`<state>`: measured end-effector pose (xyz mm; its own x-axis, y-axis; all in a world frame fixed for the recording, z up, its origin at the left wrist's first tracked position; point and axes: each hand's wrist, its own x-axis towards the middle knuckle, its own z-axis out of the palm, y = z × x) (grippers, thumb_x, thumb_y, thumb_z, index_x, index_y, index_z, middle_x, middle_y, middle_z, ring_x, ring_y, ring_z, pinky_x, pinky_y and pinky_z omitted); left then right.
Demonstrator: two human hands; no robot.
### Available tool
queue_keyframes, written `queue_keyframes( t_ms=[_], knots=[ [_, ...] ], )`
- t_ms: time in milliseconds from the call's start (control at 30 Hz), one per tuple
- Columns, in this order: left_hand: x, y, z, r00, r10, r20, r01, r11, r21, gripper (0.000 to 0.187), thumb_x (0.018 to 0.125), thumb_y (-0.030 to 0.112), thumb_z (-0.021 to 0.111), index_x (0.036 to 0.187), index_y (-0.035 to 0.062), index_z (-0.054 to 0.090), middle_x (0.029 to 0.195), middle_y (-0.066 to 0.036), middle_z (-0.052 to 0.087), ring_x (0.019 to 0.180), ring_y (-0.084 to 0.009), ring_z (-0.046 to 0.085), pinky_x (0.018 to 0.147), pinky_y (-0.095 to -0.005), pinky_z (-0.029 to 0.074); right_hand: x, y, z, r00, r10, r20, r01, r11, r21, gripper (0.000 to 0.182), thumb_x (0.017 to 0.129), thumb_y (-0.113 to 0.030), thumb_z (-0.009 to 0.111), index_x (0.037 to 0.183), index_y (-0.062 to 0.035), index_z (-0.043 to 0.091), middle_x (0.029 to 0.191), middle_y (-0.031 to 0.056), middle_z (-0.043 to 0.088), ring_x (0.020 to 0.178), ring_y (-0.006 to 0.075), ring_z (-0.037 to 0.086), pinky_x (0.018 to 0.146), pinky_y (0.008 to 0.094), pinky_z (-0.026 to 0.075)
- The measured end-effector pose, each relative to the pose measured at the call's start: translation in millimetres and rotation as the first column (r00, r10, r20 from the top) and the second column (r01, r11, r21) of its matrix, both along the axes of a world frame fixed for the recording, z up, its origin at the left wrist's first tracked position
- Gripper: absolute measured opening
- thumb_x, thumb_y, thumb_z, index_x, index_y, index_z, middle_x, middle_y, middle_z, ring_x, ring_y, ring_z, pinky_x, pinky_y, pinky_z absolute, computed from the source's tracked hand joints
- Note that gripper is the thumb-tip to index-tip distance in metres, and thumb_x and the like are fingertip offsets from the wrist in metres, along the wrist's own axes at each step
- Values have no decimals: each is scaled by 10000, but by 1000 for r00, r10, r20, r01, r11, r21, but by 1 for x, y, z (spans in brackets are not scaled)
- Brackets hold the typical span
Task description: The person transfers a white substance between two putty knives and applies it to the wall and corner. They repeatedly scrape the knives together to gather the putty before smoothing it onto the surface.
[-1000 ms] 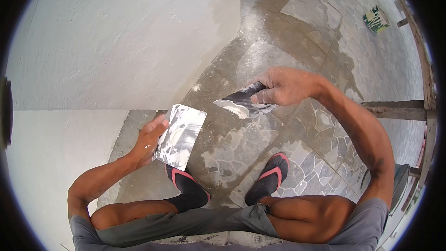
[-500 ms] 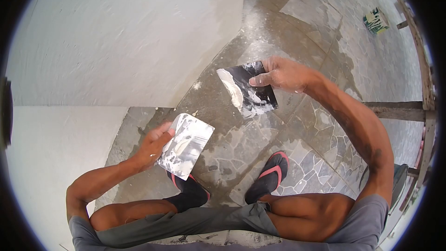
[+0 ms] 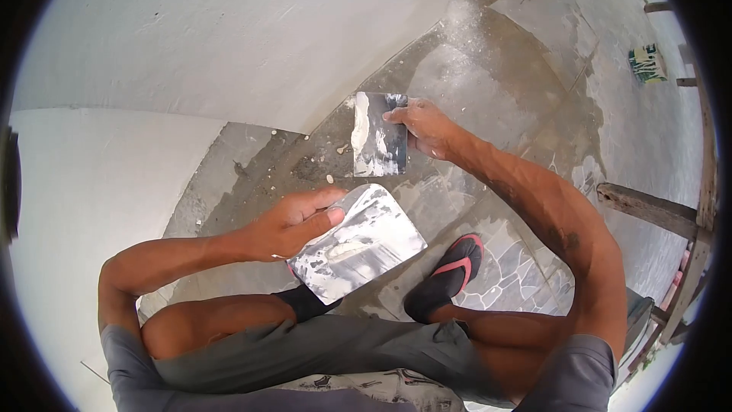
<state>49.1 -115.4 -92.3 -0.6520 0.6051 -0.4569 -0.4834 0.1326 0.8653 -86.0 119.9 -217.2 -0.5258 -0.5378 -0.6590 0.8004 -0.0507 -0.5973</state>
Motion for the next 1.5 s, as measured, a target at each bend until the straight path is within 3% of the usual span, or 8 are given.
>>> queue_keyframes(
  t_ms=[200, 333, 433, 533, 633, 733, 1233, 1500],
  knots=[
    [8, 14, 8, 991, -63, -114, 71, 995, 66, 385, 1049, 261, 404, 1282, -26, 509, 1030, -126, 587, 954, -148, 528, 864, -314, 429, 61, -59, -64, 926, -376, -35, 375, 927, -30, 197, 940, -142, 560, 1084, -14, 603, 964, 68, 656, 795, 171, 657, 711, 345, 580],
    [2, 10, 11, 996, -61, -72, 67, 994, 90, 382, 1051, 243, 401, 1285, -40, 506, 1035, -126, 602, 947, -144, 535, 858, -310, 434, 88, -101, -80, 840, -537, -80, 543, 832, 113, 193, 934, -145, 578, 1063, -9, 624, 880, 49, 636, 727, 147, 623, 618, 316, 539],
    [3, 9, 10, 994, -51, -92, 59, 994, 88, 382, 1051, 236, 399, 1285, -47, 506, 1042, -120, 611, 942, -137, 536, 852, -303, 438, 97, -120, -101, 815, -573, -83, 578, 814, 51, 238, 920, -138, 589, 1128, -22, 586, 944, 73, 641, 786, 186, 642, 669, 368, 560],
    [1, 7, 14, 993, -62, -97, 69, 995, 76, 382, 1051, 233, 401, 1285, -50, 505, 1048, -119, 614, 939, -132, 535, 849, -296, 439, 100, -124, -111, 873, -460, -162, 485, 855, 185, 224, 920, -150, 590, 1102, -21, 600, 930, 64, 637, 774, 172, 636, 655, 347, 552],
    [3, 4, 14, 992, -65, -109, 71, 996, 52, 380, 1050, 229, 404, 1285, -51, 506, 1045, -119, 613, 932, -130, 535, 844, -294, 440, 96, -133, -117, 856, -476, -201, 500, 862, 85, 219, 920, -162, 595, 1085, -19, 609, 876, 51, 630, 732, 156, 622, 623, 332, 538],
    [5, 2, 14, 992, -48, -121, 53, 998, 38, 377, 1048, 226, 410, 1285, -51, 507, 1040, -121, 614, 925, -130, 536, 837, -294, 439, 90, -138, -116, 865, -381, -326, 480, 818, 318, 221, 882, -125, 585, 1021, 40, 637, 813, 82, 645, 706, 164, 589, 653, 346, 471],
    [5, 4, 2, 989, 8, -150, 6, 996, 95, 368, 1051, 240, 411, 1266, -41, 511, 916, -78, 581, 821, -94, 493, 729, -286, 428, 72, -139, -91, 862, -417, -288, 498, 803, 329, 209, 862, -108, 576, 986, 51, 630, 799, 90, 634, 666, 166, 588, 619, 348, 489],
    [7, 5, 1, 990, 29, -139, -13, 993, 118, 344, 1053, 238, 405, 1242, -26, 522, 844, -46, 537, 764, -83, 459, 697, -284, 416, 73, -141, -118, 863, -373, -341, 471, 839, 273, 241, 932, -150, 563, 1095, 25, 594, 903, 90, 635, 719, 185, 628, 599, 349, 563]
  ],
)
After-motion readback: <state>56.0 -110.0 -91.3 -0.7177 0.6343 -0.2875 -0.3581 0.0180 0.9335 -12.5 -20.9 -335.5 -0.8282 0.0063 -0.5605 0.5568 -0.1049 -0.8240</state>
